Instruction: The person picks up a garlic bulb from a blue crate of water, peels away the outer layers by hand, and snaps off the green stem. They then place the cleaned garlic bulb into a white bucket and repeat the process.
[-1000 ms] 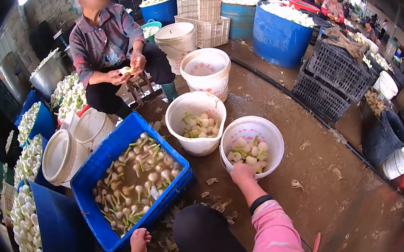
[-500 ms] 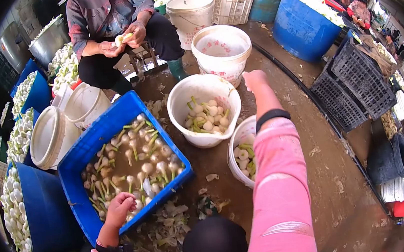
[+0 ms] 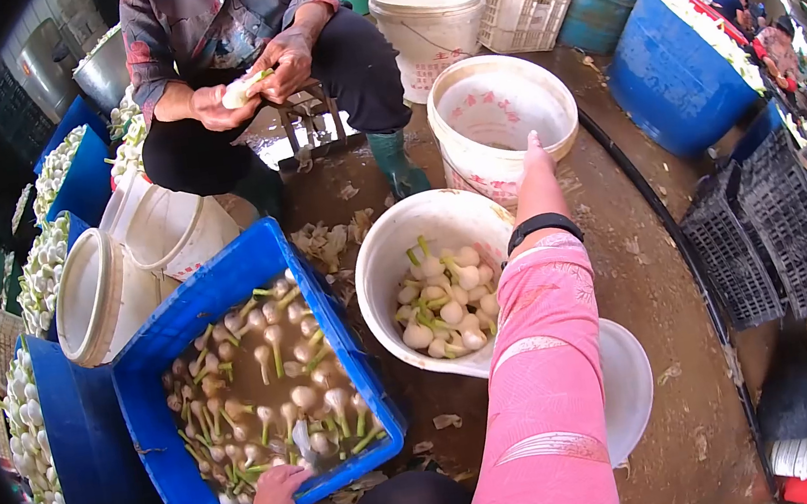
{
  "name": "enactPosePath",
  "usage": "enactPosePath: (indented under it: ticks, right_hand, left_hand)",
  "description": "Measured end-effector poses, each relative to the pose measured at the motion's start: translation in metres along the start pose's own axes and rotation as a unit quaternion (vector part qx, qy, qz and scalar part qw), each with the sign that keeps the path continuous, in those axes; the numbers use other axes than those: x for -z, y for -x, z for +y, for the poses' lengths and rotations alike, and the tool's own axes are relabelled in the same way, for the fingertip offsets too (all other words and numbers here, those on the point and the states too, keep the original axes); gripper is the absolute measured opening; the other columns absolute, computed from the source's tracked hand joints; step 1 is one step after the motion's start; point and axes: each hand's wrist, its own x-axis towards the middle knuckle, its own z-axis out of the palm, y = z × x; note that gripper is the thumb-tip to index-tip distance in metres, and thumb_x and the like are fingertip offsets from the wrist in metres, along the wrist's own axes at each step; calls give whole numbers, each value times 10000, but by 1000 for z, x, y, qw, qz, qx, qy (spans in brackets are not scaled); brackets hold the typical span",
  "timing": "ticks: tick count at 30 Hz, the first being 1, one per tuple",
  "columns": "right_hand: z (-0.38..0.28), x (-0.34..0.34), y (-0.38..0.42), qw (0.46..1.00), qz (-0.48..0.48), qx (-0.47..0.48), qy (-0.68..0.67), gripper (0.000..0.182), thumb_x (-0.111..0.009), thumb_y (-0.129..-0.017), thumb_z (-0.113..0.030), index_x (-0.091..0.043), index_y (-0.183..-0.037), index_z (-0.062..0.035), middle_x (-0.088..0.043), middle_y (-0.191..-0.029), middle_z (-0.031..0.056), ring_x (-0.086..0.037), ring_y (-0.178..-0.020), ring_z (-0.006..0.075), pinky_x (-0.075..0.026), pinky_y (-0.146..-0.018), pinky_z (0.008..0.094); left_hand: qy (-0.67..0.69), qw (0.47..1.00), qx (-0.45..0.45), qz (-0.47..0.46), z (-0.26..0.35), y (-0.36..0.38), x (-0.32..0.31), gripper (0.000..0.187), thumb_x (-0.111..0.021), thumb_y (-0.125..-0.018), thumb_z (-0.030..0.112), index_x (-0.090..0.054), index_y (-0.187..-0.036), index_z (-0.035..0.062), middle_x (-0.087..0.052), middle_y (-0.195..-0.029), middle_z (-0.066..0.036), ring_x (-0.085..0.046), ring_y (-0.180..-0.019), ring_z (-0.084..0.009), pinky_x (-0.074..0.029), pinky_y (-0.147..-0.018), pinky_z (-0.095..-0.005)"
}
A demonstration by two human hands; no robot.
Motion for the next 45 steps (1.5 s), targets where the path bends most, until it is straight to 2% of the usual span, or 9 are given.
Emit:
enactPosePath:
  ticks: [5,9,13,16,20,26,32,37,45]
  right_hand:
    - [2,2,-45,1000,-21,9,-21,459,-363,-822,-266,-279,-1213,-41,-359,-1226,171,-426,-1052,372,-402,-774,545]
    - [16,17,-39,995,8,0,-95,388,-347,-760,-93,-298,-1123,35,-419,-1103,226,-473,-988,381,-432,-765,550]
    - [15,56,-30,993,-42,70,-85,442,-382,-686,29,-343,-1125,-1,-467,-1041,175,-531,-897,351,-498,-664,484]
    - [5,78,-3,973,-76,204,-75,459,-393,-672,30,-358,-1124,-41,-477,-1029,164,-536,-886,345,-497,-661,487]
    - [-16,95,33,959,-51,270,-68,480,-388,-675,23,-356,-1143,-75,-462,-1063,163,-521,-924,336,-488,-683,493]
    - [-19,132,47,962,-66,230,-130,468,-399,-686,-1,-354,-1151,-35,-449,-1077,177,-494,-963,354,-465,-713,528]
    - [-6,150,68,983,87,123,-106,445,-387,-704,-18,-341,-1144,33,-410,-1107,229,-484,-955,391,-459,-715,543]
    - [8,167,70,987,121,42,-94,439,-344,-734,-31,-276,-1158,57,-385,-1113,268,-463,-977,434,-432,-698,615]
    - [21,202,74,995,57,-32,-81,399,-293,-771,-78,-311,-1132,92,-405,-1134,275,-447,-1006,436,-417,-742,604]
  left_hand:
    - [19,1000,1,23,9,-6,5,406,-627,-495,172,-588,-896,119,-551,-942,-62,-495,-893,-253,-377,-768,-370]
    - [15,999,-4,43,8,-2,1,390,-633,-472,162,-599,-858,121,-549,-915,-76,-501,-862,-265,-401,-753,-371]
    - [27,998,6,64,10,-4,1,382,-632,-467,151,-599,-846,113,-546,-911,-92,-499,-855,-280,-407,-767,-371]
    - [18,997,4,69,9,-1,-3,370,-625,-474,146,-598,-840,100,-548,-906,-97,-500,-854,-282,-406,-771,-372]
    - [30,997,11,75,6,1,-6,364,-615,-481,139,-594,-841,86,-551,-893,-103,-500,-853,-285,-405,-777,-374]
    - [29,995,25,90,-3,5,-16,397,-635,-460,152,-597,-851,94,-543,-912,-98,-487,-879,-286,-411,-783,-369]
    - [35,993,15,108,0,4,-14,388,-633,-462,146,-590,-840,72,-544,-886,-109,-490,-863,-289,-407,-786,-368]
    - [32,991,6,130,0,5,-14,384,-634,-466,142,-589,-841,70,-544,-877,-107,-492,-859,-286,-406,-784,-362]
    - [67,987,10,143,8,4,-8,343,-622,-498,113,-581,-837,75,-555,-855,-108,-502,-839,-290,-398,-782,-371]
